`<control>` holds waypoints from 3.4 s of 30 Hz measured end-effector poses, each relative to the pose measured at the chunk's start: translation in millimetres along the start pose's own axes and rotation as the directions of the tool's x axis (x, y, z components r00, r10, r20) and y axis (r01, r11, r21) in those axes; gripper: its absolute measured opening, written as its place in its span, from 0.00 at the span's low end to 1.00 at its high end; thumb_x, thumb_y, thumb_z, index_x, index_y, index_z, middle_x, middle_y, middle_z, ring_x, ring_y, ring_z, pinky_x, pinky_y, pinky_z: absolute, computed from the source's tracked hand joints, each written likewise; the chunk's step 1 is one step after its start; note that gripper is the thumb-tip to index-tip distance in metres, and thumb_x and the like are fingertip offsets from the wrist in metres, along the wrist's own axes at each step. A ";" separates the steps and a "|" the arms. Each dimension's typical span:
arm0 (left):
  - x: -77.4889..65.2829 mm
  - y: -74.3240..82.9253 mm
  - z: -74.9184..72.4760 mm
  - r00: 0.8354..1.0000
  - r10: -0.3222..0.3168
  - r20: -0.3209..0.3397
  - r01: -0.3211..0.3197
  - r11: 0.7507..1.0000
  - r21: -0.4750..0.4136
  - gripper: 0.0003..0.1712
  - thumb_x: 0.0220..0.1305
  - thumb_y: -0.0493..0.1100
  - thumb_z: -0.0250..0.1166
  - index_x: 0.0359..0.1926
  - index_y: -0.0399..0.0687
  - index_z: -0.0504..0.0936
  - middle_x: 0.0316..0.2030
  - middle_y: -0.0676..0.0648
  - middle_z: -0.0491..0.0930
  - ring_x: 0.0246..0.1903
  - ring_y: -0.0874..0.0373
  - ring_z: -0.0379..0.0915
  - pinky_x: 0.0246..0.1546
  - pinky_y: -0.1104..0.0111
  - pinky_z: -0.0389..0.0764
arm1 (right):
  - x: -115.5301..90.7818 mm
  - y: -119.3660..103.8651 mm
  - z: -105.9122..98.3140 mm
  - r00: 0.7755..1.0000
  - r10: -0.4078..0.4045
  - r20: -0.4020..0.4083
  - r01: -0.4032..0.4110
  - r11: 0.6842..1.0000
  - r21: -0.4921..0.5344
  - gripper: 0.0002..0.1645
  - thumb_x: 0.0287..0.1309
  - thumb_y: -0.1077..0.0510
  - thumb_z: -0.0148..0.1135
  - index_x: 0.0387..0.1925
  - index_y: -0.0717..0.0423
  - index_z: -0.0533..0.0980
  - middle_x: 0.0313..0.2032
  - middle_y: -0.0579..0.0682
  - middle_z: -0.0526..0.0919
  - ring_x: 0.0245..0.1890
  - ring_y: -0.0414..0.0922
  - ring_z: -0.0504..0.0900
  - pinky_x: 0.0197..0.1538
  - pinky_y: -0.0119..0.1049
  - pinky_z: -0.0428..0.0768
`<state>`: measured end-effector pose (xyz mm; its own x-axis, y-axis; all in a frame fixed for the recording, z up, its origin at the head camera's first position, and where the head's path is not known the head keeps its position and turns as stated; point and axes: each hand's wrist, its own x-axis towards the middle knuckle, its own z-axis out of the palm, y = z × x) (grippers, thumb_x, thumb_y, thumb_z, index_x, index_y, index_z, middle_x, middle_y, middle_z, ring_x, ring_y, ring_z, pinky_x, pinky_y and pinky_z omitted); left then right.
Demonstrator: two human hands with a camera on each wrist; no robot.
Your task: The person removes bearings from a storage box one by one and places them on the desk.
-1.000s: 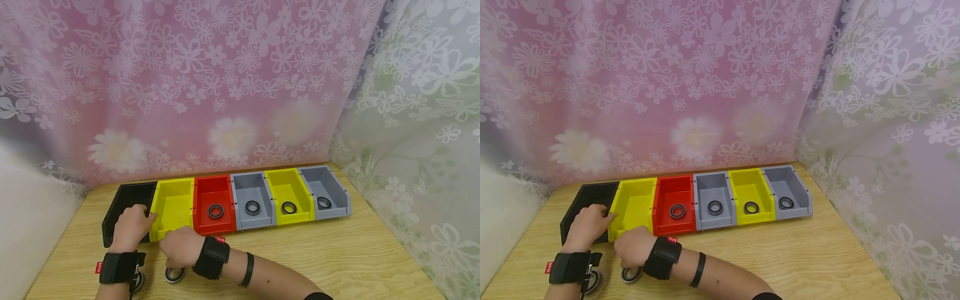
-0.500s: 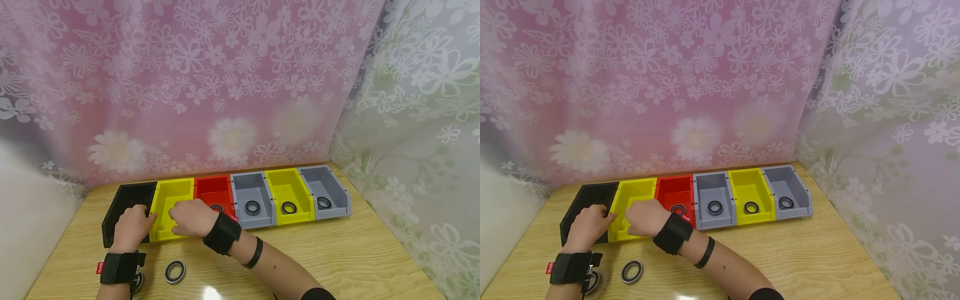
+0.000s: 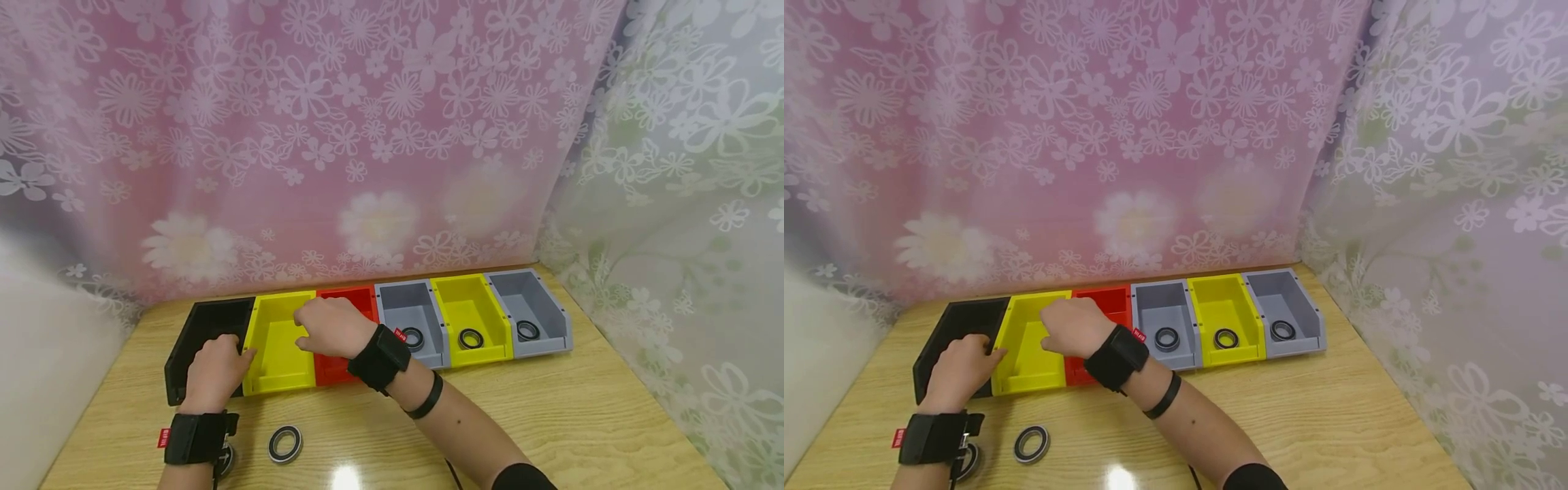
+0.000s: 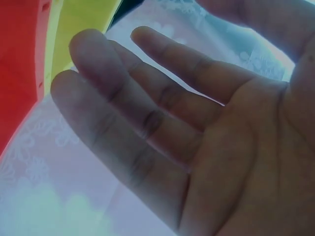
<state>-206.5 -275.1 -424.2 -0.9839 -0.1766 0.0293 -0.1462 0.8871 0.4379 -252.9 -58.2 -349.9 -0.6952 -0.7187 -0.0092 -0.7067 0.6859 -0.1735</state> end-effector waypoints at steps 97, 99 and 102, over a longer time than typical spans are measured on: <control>-23.1 76.3 62.1 0.978 0.205 -0.038 -0.201 0.975 0.093 0.20 0.63 0.46 0.75 0.26 0.37 0.77 0.14 0.48 0.64 0.14 0.55 0.62 0.16 0.68 0.62 | 30.2 53.6 50.6 0.949 0.263 0.171 -0.236 0.958 -0.163 0.18 0.62 0.40 0.71 0.36 0.50 0.83 0.21 0.44 0.75 0.25 0.42 0.75 0.30 0.34 0.75; -23.3 76.0 62.3 0.978 0.207 -0.038 -0.203 0.975 0.084 0.19 0.63 0.46 0.75 0.27 0.36 0.77 0.14 0.48 0.64 0.14 0.55 0.62 0.17 0.68 0.63 | 30.5 53.8 52.6 0.951 0.260 0.168 -0.230 0.957 -0.179 0.19 0.61 0.39 0.71 0.35 0.50 0.83 0.21 0.44 0.76 0.25 0.42 0.75 0.30 0.35 0.75; -23.6 75.6 62.4 0.977 0.210 -0.040 -0.207 0.976 0.075 0.19 0.63 0.46 0.75 0.28 0.36 0.78 0.14 0.48 0.65 0.14 0.55 0.62 0.17 0.67 0.64 | 29.9 52.8 55.6 0.953 0.254 0.162 -0.218 0.953 -0.210 0.18 0.61 0.39 0.71 0.32 0.49 0.83 0.19 0.43 0.75 0.24 0.42 0.75 0.30 0.35 0.75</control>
<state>-200.8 -177.2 -447.8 -0.9877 -0.0033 0.1562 0.0528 0.9340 0.3534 -303.6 -49.8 -414.1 -0.8212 -0.5295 -0.2128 -0.5494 0.8344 0.0438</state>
